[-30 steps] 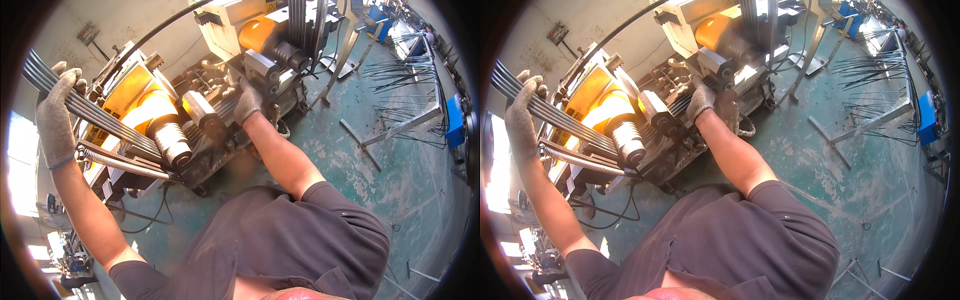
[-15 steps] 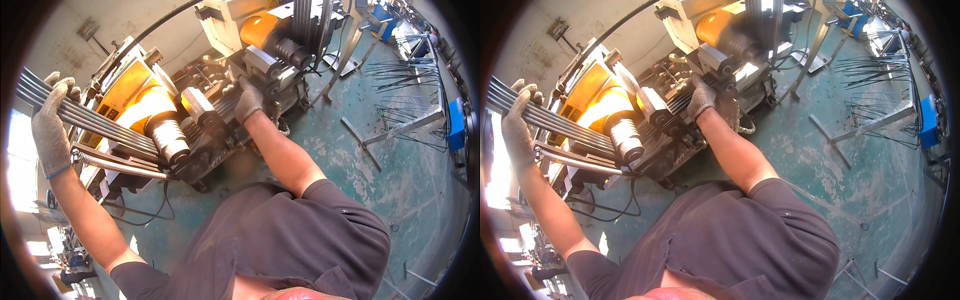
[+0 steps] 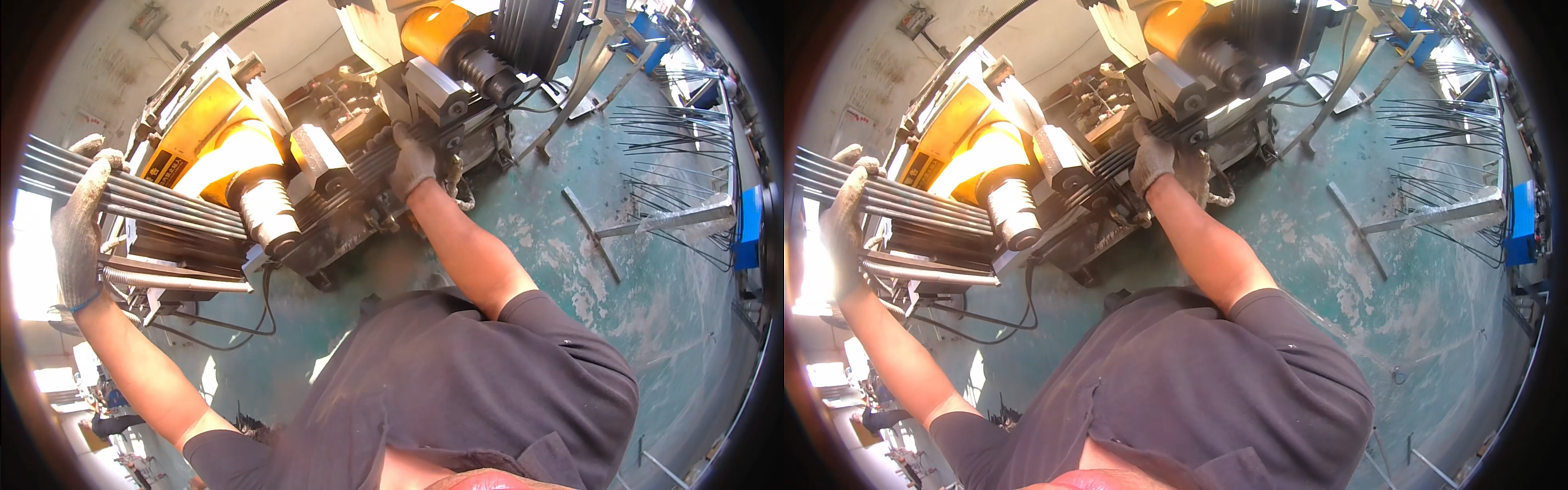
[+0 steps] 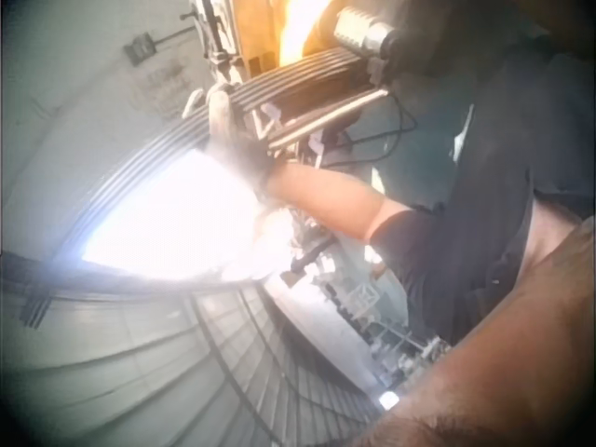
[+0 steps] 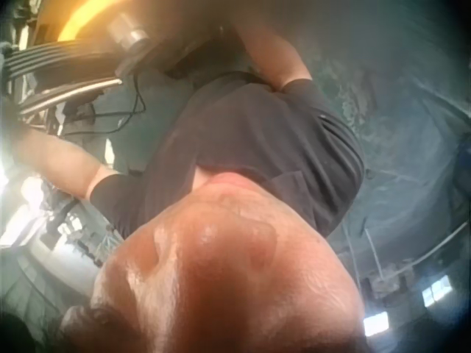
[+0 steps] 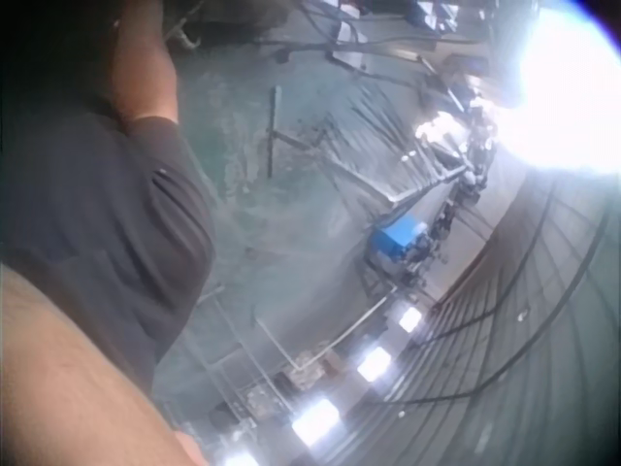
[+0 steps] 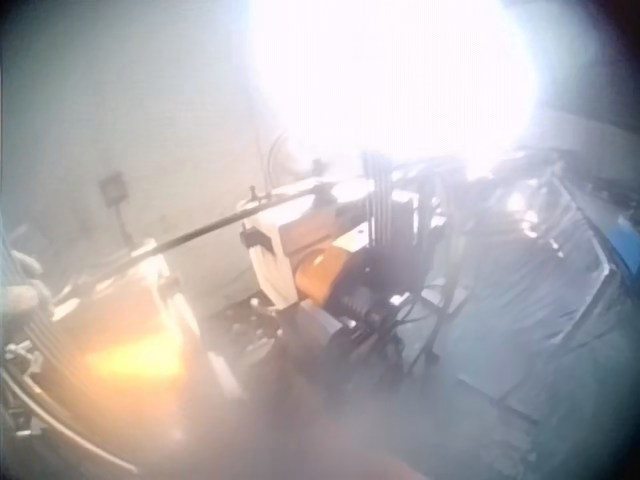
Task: The person repeatedly picks up bundles of straight metal rods, feeds them into a bending machine, and removes the bent rods. The person then stacks the bent rods on a nearby rack. The person also measures a single bent rod against a wooden template.
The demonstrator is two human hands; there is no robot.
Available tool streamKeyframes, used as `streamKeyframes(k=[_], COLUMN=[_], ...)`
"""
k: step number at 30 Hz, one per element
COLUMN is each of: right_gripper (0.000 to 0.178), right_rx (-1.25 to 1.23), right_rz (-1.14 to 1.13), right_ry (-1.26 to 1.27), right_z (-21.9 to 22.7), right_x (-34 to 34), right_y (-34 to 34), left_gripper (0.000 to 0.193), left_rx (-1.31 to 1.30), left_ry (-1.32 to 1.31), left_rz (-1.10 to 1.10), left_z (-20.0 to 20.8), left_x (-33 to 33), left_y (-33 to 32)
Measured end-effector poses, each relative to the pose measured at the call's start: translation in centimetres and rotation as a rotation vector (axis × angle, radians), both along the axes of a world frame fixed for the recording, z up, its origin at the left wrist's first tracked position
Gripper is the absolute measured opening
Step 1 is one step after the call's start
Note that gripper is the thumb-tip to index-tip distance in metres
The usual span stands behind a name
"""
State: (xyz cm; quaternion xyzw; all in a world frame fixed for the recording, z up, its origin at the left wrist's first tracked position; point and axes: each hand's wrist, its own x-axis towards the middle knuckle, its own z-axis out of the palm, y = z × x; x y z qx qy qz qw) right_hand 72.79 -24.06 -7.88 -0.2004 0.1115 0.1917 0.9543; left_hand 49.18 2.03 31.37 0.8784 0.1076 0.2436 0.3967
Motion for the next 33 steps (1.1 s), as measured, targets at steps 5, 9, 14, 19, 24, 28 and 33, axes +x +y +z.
streamKeyframes(k=[5,9,14,19,24,28,33], right_gripper=[0.007,0.012,0.020,0.024,0.022,0.007,0.009], right_rx=[-0.015,0.020,0.161,0.123,0.171,0.153,0.041], right_rz=[0.018,0.033,0.073,0.093,0.124,0.209,0.177], right_ry=[-0.020,0.024,0.036,0.056,0.045,0.029,0.084], right_z=[1.4,2.4,1.4,1.3,0.2,-1.0,4.8], right_x=[-0.6,-1.0,-0.7,-0.5,0.0,0.2,-3.0], right_y=[-0.6,-1.0,-1.5,-1.6,-1.2,-0.7,-5.0], left_gripper=[0.041,0.039,0.031,0.030,0.033,0.035,0.035], left_rx=[0.040,0.087,0.097,0.210,0.225,0.293,0.438], left_ry=[0.023,-0.006,0.060,0.151,0.163,0.184,0.023], left_rz=[0.089,0.107,0.168,0.166,0.188,0.177,0.208], left_z=[0.1,0.0,0.2,0.4,0.3,1.1,1.5], left_x=[0.0,-0.4,-0.3,-0.6,-1.4,-2.6,-7.7], left_y=[-0.9,-0.9,-0.9,0.6,2.3,2.9,-2.1])
